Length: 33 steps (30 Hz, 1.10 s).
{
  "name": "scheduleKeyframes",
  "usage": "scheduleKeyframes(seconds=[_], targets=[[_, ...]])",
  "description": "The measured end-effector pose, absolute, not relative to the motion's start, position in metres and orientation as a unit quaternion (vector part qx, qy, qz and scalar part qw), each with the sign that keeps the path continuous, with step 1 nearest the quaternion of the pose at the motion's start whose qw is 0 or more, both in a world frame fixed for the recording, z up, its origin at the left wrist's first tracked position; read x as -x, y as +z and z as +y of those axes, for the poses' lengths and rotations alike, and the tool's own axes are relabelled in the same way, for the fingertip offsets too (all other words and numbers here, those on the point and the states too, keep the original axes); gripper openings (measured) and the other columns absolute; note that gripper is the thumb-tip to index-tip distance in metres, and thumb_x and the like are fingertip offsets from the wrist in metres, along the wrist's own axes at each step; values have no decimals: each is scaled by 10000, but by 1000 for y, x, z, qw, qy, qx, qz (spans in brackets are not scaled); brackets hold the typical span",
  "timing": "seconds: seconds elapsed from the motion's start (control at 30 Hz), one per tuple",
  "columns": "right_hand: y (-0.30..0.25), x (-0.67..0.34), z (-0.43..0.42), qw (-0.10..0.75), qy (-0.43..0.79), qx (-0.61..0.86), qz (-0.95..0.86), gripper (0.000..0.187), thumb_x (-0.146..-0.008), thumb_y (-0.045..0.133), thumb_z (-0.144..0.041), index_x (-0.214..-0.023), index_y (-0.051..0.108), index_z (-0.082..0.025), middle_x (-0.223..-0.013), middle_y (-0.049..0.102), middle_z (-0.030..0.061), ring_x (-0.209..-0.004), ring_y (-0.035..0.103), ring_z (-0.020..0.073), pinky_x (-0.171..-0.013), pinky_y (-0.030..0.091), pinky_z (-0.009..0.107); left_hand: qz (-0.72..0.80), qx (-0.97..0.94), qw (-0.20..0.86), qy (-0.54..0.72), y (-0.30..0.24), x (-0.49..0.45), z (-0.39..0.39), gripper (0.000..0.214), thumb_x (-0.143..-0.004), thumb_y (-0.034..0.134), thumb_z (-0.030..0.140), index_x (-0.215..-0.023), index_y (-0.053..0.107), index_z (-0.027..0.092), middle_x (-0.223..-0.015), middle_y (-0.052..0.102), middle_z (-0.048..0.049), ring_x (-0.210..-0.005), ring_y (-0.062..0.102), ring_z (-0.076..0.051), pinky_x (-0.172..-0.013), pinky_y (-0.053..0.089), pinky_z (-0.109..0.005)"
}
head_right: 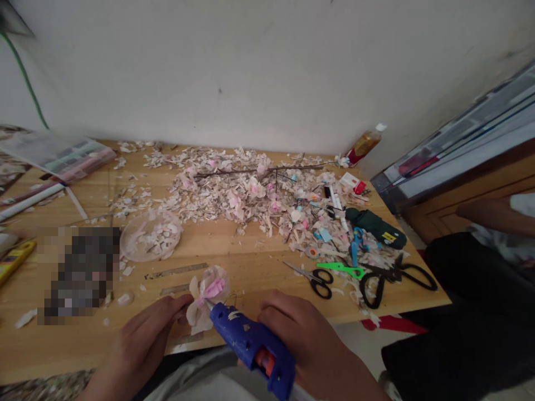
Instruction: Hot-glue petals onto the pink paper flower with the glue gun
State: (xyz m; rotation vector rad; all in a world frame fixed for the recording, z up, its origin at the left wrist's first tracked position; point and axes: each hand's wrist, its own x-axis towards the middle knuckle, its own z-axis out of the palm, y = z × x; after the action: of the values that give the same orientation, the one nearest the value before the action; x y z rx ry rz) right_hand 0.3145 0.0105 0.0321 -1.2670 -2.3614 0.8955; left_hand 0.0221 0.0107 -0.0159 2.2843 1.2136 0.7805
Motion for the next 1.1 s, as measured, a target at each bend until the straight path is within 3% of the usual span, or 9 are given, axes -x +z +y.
scheduleKeyframes(seconds=[0.53,0.6,0.7,0.83,0.97,1.1], targets=[[29,-313,12,167,318,443,-822,167,-924,568,-339,-833,581,-200,-880,610,52,-780,589,161,-675,458,260,447,-816,227,287,-18,-22,13,389,-934,356,63,-1253,497,235,-878,694,-23,-828,701,-132,-736,554,-202],[26,-315,13,191,319,434,-820,124,-899,599,-336,-891,583,-213,-912,618,50,-808,607,166,-679,474,251,451,-811,229,293,-19,-21,14,377,-931,375,69,-1237,511,242,-873,697,-19,-822,701,-135,-740,554,-206],[21,-316,14,267,296,435,-807,218,-845,632,-315,-1034,562,-232,-1009,626,62,-905,633,192,-759,511,261,477,-796,214,304,-22,-12,13,321,-934,421,112,-1203,535,243,-934,715,-37,-839,706,-143,-750,554,-203],[17,-300,20,325,268,489,-764,194,-885,528,-282,-1073,559,-247,-1093,612,70,-1002,626,208,-823,525,268,519,-763,176,344,-27,9,11,201,-929,482,200,-1084,605,233,-936,733,-51,-813,718,-156,-717,557,-188],[5,-273,39,285,311,556,-716,164,-960,464,-349,-1012,568,-234,-996,599,48,-903,630,176,-751,524,241,571,-710,195,364,-19,19,10,155,-923,501,266,-872,643,235,-675,692,16,-561,662,-122,-527,517,-154],[-18,-253,61,219,352,550,-725,199,-967,481,-391,-987,582,-220,-945,585,30,-857,622,165,-791,520,268,600,-687,209,351,-18,28,1,243,-952,442,306,-968,671,226,-704,714,-6,-572,672,-140,-452,492,-174]])
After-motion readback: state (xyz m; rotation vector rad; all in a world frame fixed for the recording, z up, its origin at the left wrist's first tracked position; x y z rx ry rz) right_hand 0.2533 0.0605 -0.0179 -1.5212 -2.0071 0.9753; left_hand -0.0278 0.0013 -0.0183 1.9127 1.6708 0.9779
